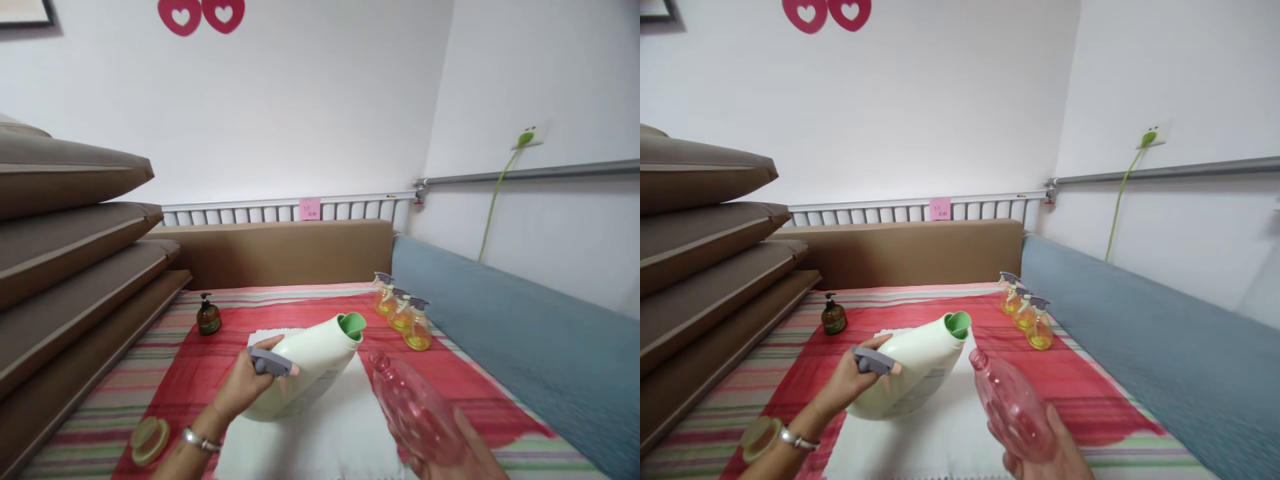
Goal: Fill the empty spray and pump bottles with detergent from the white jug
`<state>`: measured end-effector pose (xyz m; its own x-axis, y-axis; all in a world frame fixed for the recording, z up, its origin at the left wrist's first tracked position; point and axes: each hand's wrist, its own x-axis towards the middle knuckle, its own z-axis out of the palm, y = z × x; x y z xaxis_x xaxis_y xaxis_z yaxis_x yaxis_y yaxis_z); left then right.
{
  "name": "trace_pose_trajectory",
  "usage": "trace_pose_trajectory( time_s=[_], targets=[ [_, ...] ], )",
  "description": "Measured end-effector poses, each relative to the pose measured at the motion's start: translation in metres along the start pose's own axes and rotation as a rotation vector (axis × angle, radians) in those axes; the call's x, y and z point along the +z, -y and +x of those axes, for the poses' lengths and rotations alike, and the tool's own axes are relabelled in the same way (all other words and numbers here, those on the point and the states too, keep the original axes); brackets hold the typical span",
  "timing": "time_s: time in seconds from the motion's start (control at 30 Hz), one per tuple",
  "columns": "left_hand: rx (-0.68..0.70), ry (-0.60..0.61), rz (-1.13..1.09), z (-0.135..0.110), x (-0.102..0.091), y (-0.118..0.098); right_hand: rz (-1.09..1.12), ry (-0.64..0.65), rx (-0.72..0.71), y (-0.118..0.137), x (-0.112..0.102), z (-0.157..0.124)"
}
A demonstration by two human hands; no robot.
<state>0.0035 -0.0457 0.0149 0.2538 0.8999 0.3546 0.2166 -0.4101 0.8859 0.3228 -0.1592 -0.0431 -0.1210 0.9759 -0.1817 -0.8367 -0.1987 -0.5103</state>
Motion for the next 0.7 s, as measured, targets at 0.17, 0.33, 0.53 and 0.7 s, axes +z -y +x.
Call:
trace_pose_trajectory(
  time_s=[0.17,0.33,0.53,0.7],
  targets=[
    [-0.043,0.121,0.074,0.002,-0.014,-0.004,-0.107,-0.089,-0.160,0.038,0.017,-0.003],
    [-0.107,0.206,0.027,0.008,-0.012,0.007,-0.190,-0.086,-0.210,0.055,0.018,0.001],
    [-0.132,0.247,0.020,0.017,-0.003,0.010,-0.269,-0.059,-0.185,0.075,0.017,0.016],
    [-0.126,0.237,-0.016,0.014,0.000,0.013,-0.386,-0.047,-0.181,0.089,0.015,0.029]
  ],
)
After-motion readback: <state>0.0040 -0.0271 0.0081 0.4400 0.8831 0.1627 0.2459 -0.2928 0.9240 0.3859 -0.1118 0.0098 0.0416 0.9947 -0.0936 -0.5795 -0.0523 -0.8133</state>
